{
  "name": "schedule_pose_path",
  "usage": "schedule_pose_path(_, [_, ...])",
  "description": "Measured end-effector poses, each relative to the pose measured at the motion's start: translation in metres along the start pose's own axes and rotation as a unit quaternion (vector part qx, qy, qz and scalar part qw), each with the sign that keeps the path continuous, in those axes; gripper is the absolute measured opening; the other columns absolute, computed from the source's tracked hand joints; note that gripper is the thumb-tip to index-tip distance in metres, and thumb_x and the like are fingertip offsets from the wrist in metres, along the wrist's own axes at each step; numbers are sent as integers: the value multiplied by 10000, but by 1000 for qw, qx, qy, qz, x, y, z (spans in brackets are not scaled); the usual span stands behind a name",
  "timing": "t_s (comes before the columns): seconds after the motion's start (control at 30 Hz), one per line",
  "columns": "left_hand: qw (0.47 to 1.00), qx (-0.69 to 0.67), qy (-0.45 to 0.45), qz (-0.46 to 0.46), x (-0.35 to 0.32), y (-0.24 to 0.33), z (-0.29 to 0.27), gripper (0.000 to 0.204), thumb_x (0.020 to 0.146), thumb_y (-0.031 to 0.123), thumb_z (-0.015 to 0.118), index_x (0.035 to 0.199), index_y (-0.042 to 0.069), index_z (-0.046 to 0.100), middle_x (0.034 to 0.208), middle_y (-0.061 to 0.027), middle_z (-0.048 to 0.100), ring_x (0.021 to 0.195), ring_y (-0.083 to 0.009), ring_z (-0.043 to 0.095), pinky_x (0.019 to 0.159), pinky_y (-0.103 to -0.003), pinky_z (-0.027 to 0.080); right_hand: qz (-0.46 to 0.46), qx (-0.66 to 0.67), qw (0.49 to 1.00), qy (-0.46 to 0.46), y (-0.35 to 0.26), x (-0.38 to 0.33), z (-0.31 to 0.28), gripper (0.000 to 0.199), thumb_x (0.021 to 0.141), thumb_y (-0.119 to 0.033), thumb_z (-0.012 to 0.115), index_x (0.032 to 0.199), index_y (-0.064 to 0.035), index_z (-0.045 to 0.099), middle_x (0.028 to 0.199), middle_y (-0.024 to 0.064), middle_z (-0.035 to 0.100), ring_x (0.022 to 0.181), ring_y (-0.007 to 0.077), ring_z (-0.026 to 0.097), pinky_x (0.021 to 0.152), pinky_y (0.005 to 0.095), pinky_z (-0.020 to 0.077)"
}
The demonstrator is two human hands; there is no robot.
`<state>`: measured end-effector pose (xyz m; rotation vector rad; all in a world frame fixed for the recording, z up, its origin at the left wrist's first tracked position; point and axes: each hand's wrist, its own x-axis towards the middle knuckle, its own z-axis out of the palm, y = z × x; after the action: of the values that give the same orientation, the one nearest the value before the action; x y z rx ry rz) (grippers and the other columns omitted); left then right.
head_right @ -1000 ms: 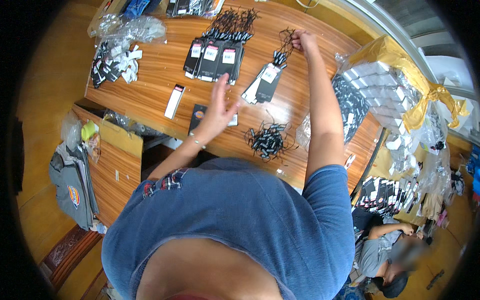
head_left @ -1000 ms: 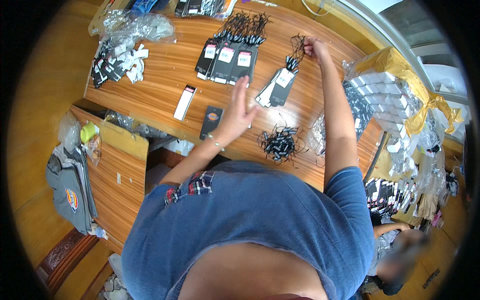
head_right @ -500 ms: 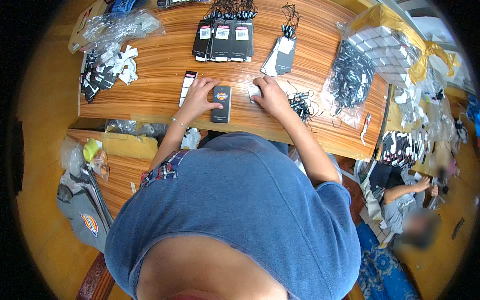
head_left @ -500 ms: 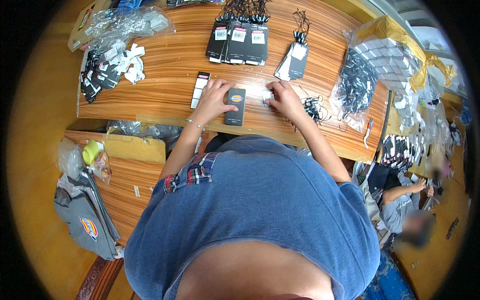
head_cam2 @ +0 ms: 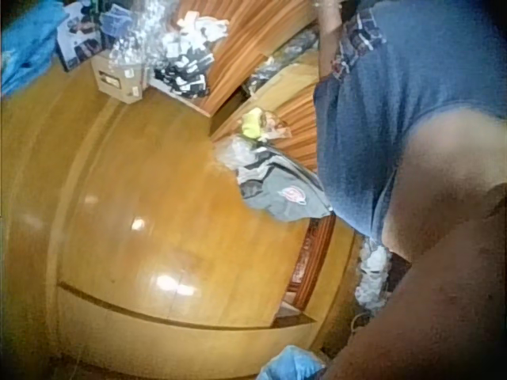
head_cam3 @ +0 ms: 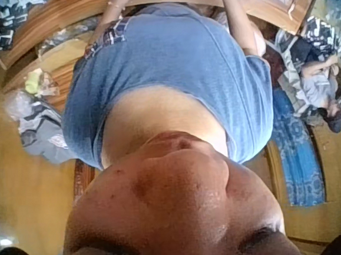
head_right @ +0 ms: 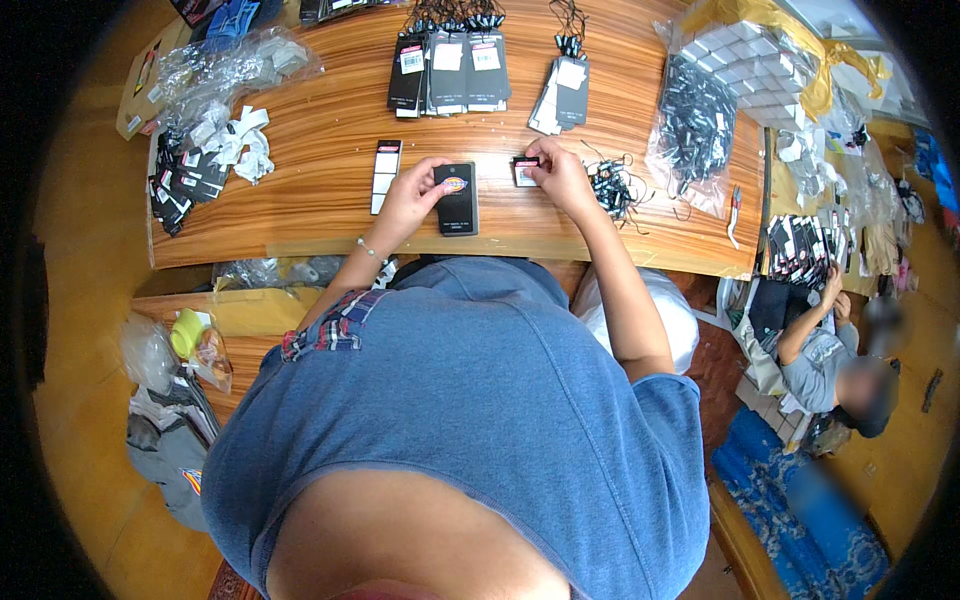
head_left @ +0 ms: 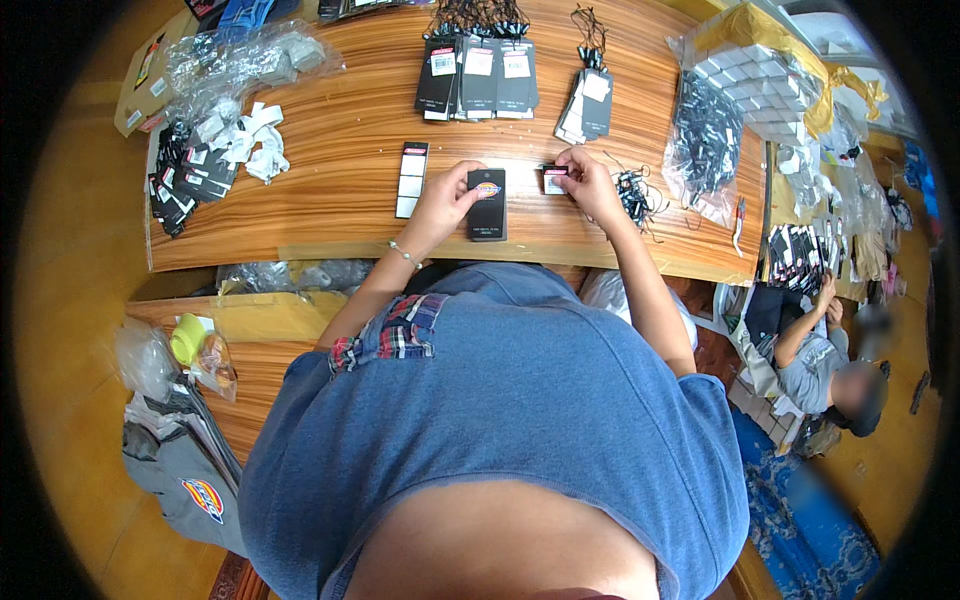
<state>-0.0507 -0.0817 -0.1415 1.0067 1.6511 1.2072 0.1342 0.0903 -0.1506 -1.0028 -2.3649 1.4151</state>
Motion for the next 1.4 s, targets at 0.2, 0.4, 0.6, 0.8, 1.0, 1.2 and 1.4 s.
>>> schedule_pose_path(0.2, [986,-165,-7,-16,-1,10,8,270,781,-18,599,1034,14,509,717,-12,558,642,-38,512,553,-183,412,9,122,992,17,-61,-34,18,324,699,-13,685,973,-57,517,580,-44,427,526,41,398,480,202,349])
schedule_pose_path(0.4, [981,-192,-9,-20,-5,28,27,290,775,-46,600,1029,18,476,841,-90,616,772,-95,594,618,-184,464,-35,127,989,71,-66,-46,28,345,721,-58,668,1030,-60,516,651,-7,482,573,73,466,530,216,402])
schedule_pose_path(0.6, [980,-196,7,-29,-4,36,38,315,783,-50,579,1071,11,466,860,-99,615,797,-116,600,684,-202,482,13,-38,978,205,20,-18,-40,95,762,-119,612,790,-28,608,696,117,609,636,203,579,592,308,456])
schedule_pose_path(0.8, [982,-186,5,-33,-2,43,42,305,800,-50,556,1075,30,453,865,-87,616,783,-99,593,620,-186,463,11,-306,936,176,53,10,-60,95,717,-140,625,778,-67,622,812,108,594,832,294,540,742,399,441])
schedule_pose_path(1.0, [981,-194,-7,-24,0,34,43,293,799,-48,559,1059,34,452,859,-84,614,769,-91,590,595,-183,453,-15,-265,945,192,85,17,-59,94,739,-136,609,766,-48,588,781,113,594,790,274,544,734,384,441])
schedule_pose_path(1.2, [980,-197,4,-39,2,40,43,302,798,-51,557,1066,33,446,863,-92,614,784,-103,597,612,-186,464,74,260,945,183,62,7,-87,82,893,-91,465,878,-16,494,817,95,617,698,148,571,710,253,451])
schedule_pose_path(1.4, [977,-210,-2,-44,6,43,44,303,798,-45,557,1067,35,445,851,-86,614,763,-97,593,599,-184,455,71,450,878,148,48,-5,-114,66,910,-106,431,906,-47,460,872,159,623,788,196,612,743,275,478])
